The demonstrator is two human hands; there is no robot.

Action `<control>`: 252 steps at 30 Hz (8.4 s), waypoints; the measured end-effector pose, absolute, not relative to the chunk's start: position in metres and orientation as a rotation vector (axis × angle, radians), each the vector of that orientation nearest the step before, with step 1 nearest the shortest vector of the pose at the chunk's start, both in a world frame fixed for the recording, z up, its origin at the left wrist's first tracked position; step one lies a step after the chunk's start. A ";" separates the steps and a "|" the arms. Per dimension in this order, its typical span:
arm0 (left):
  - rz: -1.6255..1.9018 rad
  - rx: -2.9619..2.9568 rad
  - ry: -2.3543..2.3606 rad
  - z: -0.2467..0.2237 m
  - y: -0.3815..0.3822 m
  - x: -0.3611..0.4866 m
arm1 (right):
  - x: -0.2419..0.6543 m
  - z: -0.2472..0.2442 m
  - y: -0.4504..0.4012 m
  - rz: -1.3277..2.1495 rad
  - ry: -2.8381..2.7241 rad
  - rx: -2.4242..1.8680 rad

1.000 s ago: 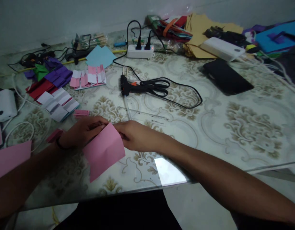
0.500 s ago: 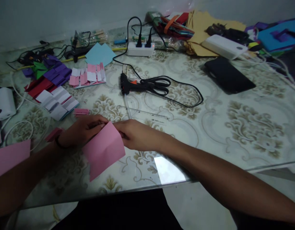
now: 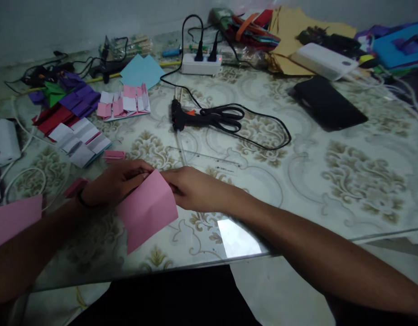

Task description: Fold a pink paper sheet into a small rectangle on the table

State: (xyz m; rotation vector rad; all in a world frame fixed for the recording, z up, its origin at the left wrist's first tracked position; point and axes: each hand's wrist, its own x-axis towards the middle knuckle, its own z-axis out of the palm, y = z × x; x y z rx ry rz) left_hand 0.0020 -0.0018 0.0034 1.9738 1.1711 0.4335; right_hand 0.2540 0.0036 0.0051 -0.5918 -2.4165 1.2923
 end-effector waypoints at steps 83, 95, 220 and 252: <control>0.421 1.920 1.177 0.000 -0.003 0.003 | 0.254 0.009 0.002 1.314 -2.427 -0.650; 0.610 1.667 1.302 0.003 0.018 -0.031 | 0.279 0.016 0.014 1.123 -2.486 -0.926; 0.778 2.122 1.234 -0.016 0.015 -0.025 | 0.230 -0.017 0.021 1.101 -2.434 -0.791; 0.676 2.147 1.254 -0.006 0.018 -0.026 | 0.245 -0.007 0.007 1.024 -2.659 -0.274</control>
